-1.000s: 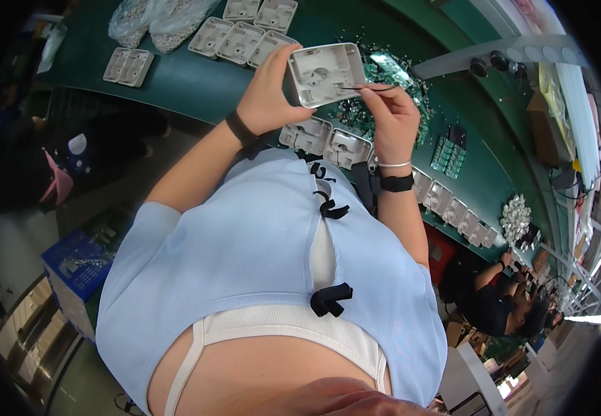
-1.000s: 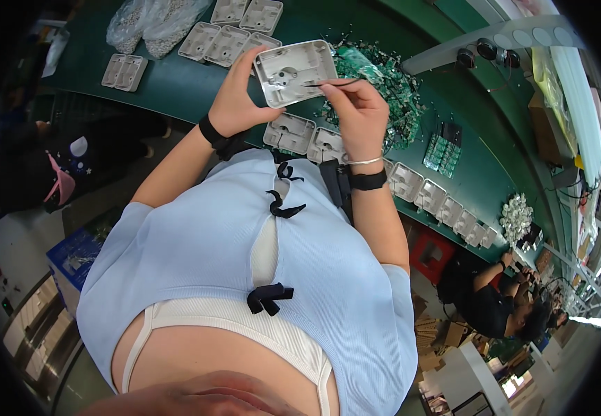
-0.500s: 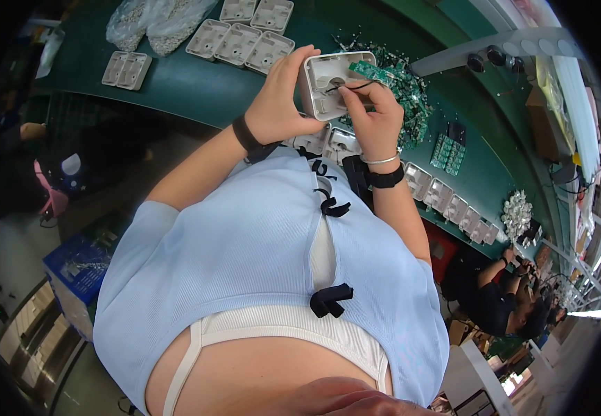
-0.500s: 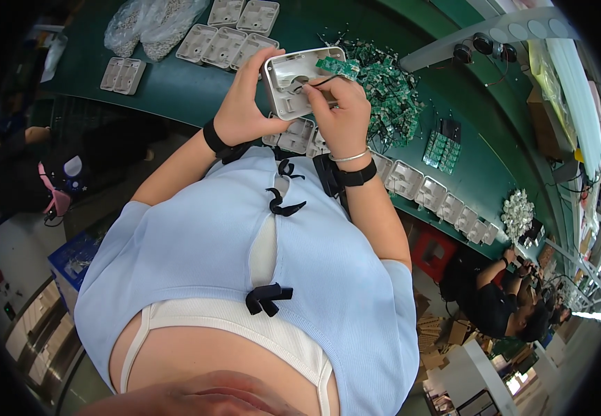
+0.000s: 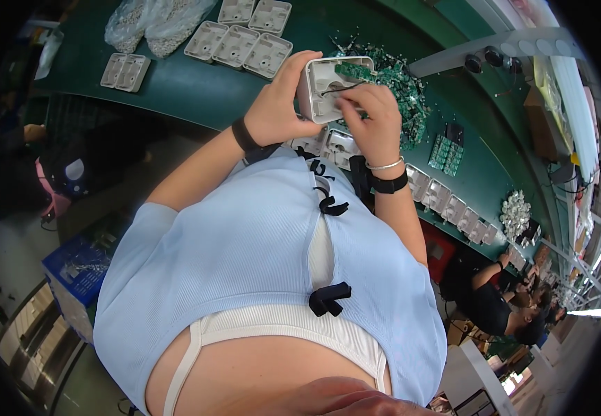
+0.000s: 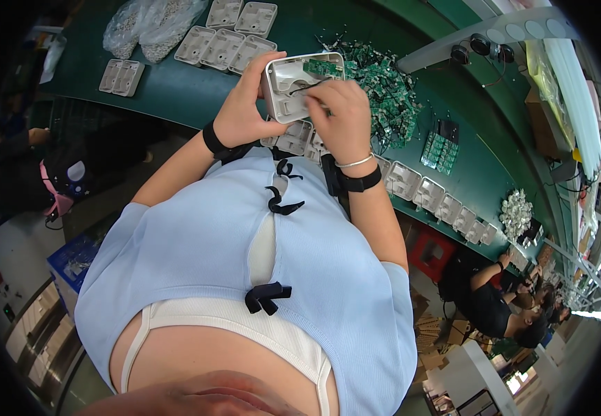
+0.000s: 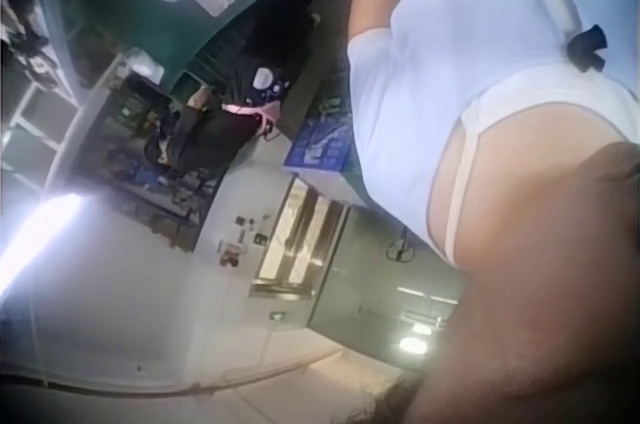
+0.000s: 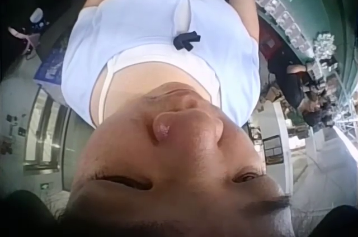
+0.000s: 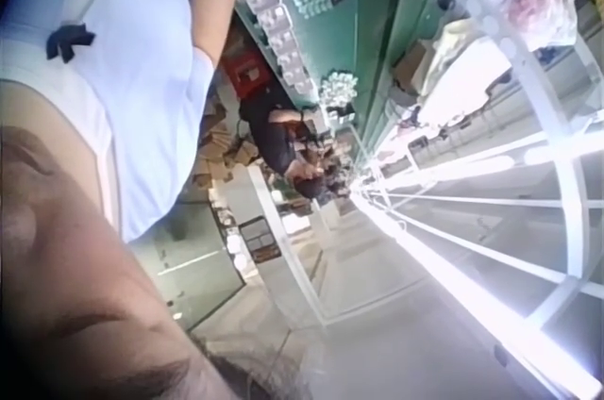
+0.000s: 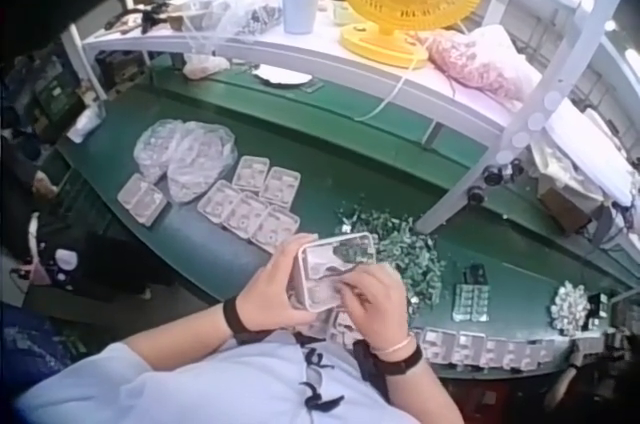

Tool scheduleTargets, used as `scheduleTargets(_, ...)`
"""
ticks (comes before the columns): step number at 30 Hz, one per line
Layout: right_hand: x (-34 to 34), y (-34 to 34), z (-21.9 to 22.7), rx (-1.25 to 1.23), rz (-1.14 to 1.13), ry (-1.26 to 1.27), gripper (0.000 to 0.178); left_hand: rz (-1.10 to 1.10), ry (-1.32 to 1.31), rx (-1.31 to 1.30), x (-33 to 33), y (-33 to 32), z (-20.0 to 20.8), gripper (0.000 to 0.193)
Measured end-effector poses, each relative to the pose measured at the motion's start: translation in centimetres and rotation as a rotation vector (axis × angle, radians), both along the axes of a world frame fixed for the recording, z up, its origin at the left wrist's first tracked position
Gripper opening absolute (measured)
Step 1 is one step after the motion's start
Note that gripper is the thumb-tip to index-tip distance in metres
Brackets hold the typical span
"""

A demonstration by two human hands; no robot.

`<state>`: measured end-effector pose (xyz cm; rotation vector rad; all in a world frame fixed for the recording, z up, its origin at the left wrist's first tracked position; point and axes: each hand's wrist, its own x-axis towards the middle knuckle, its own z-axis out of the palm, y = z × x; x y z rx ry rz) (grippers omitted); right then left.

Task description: The person picks up a plastic housing and a circuit board, fits the board into the housing, and presses it into place. They then pick up a wire, tuck it into the housing, and place the assembled unit on the table before repeating the process.

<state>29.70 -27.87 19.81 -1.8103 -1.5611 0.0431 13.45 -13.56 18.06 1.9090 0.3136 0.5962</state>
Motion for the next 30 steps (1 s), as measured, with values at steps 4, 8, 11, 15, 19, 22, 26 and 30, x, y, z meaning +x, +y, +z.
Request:
scheduleTargets(4, 0.4, -1.1, -1.3, 0.229, -0.276, 0.145, 0.020, -0.028, 0.000, -0.046, -0.2, 0.4, 0.1, 0.100)
scheduleTargets(8, 0.8, -1.1, -0.6, 0.182, -0.323, 0.358, 0.023, -0.105, 0.002, -0.103, -0.4, 0.8, 0.4, 0.101)
scheduleTargets(11, 2.0, -1.5, -1.0, 0.225, -0.169, 0.300, 0.024, -0.109, 0.032, -0.063, -0.4, 1.0, 0.7, 0.102)
scheduleTargets(15, 1.7, -1.4, 0.5, 0.305, -0.001, -0.006, 0.028, -0.077, 0.098, -0.036, -0.7, 1.1, 0.7, 0.100)
scheduleTargets(19, 0.9, -1.8, 1.7, 0.125, 0.162, -0.104, 0.030, -0.026, 0.048, 0.314, -0.6, 1.5, 0.4, 0.100)
scheduleTargets(22, 0.0, -1.8, 1.7, 0.032, 0.206, 0.010, 0.027, -0.033, -0.010, 0.237, -0.6, 1.2, -0.5, 0.101)
scheduleTargets(26, -0.3, -2.1, 0.6, -0.013, 0.225, 0.266, 0.024, -0.026, -0.056, 0.133, -0.6, 0.9, -0.8, 0.102)
scheduleTargets(30, 0.0, -2.3, -0.4, -0.008, 0.239, 0.404, 0.022, -0.042, -0.001, 0.052, -0.8, 1.1, -1.0, 0.103)
